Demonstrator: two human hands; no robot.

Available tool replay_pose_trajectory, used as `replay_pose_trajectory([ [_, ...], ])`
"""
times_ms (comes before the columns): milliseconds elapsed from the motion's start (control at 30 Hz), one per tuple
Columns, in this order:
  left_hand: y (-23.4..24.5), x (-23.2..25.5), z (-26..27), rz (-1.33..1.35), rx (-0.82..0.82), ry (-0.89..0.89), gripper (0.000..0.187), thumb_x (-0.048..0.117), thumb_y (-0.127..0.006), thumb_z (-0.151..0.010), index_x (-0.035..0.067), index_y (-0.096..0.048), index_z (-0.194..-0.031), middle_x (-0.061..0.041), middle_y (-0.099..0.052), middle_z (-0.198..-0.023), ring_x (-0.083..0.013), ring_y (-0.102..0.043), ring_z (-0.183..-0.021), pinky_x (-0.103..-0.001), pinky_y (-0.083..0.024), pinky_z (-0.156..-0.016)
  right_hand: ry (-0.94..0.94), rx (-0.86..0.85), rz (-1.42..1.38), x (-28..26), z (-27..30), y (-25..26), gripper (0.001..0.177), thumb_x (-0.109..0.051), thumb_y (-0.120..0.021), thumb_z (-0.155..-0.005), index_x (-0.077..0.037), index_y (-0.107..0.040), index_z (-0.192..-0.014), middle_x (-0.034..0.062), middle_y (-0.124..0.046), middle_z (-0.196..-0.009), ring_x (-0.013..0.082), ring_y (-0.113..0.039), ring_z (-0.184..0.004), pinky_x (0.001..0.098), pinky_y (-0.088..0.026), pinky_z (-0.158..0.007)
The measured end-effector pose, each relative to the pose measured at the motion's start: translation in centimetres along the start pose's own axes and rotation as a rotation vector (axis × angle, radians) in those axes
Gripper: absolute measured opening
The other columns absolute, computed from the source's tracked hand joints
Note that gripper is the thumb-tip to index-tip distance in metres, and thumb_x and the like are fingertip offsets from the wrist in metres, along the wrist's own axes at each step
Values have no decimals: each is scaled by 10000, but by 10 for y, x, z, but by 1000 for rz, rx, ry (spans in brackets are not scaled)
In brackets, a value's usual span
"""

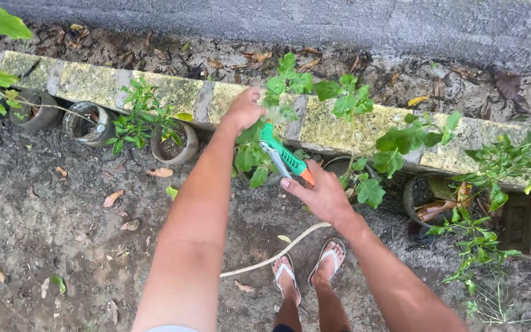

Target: Using garden shears to prune leaves and stems from various potted plants outdoors.

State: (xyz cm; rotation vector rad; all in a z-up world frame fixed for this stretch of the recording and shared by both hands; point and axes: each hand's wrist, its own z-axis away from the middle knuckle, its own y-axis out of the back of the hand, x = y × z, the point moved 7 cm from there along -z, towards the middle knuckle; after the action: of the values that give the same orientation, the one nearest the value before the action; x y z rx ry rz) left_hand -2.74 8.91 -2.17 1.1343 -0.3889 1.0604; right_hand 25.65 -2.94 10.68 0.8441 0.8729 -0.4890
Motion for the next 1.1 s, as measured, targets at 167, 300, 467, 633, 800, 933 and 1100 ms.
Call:
replay_pose_trajectory([
  [167,4,82,52,24,30,186,486,212,-779,-864,136,-646,-1325,-97,-714,-1233,-215,-672,-1092,-376,-485,-1007,-44,-4,-17,9,-4,8,748,-637,-735,-752,-6,-621,-1139,189,-692,-739,311,-701,-682,453,-539,-671],
  [300,-6,17,1,175,207,93,337,86,-744,-825,53,-739,-1160,-90,-791,-1018,-173,-749,-854,-325,-584,-837,-58,-17,0,19,-5,10,902,-658,-759,-722,5,-535,-1291,220,-722,-830,334,-744,-781,458,-558,-751],
  [467,-3,-6,-4,215,195,37,333,76,-767,-818,7,-741,-1142,-104,-776,-1026,-166,-694,-868,-303,-543,-808,-60,-54,-17,11,-7,13,877,-668,-760,-738,11,-545,-1249,243,-724,-917,359,-738,-877,471,-546,-822],
  [633,-2,-2,6,314,165,100,290,139,-756,-864,1,-747,-1120,-81,-765,-1005,-156,-673,-871,-296,-528,-796,-71,-101,-21,2,-6,13,785,-660,-751,-724,-42,-607,-1186,232,-724,-893,370,-729,-872,479,-532,-823],
  [800,-10,-22,-5,381,170,57,276,210,-701,-915,44,-752,-1129,-69,-769,-1003,-157,-680,-853,-302,-540,-751,-99,-117,-13,3,-7,12,770,-659,-744,-718,-51,-612,-1172,213,-726,-851,359,-733,-832,475,-538,-798],
  [933,-13,-26,-13,412,141,16,284,201,-679,-912,39,-712,-1143,-76,-774,-1037,-183,-726,-912,-304,-591,-774,-64,-109,-35,5,-10,10,757,-647,-752,-721,-47,-611,-1161,202,-723,-848,351,-736,-831,469,-539,-795],
  [1100,-13,-8,6,415,87,245,285,228,-605,-939,92,-567,-1187,-76,-789,-991,-208,-711,-975,-309,-520,-699,-80,-106,-28,4,-10,9,741,-640,-771,-721,-34,-613,-1115,179,-706,-816,329,-723,-785,464,-541,-766],
])
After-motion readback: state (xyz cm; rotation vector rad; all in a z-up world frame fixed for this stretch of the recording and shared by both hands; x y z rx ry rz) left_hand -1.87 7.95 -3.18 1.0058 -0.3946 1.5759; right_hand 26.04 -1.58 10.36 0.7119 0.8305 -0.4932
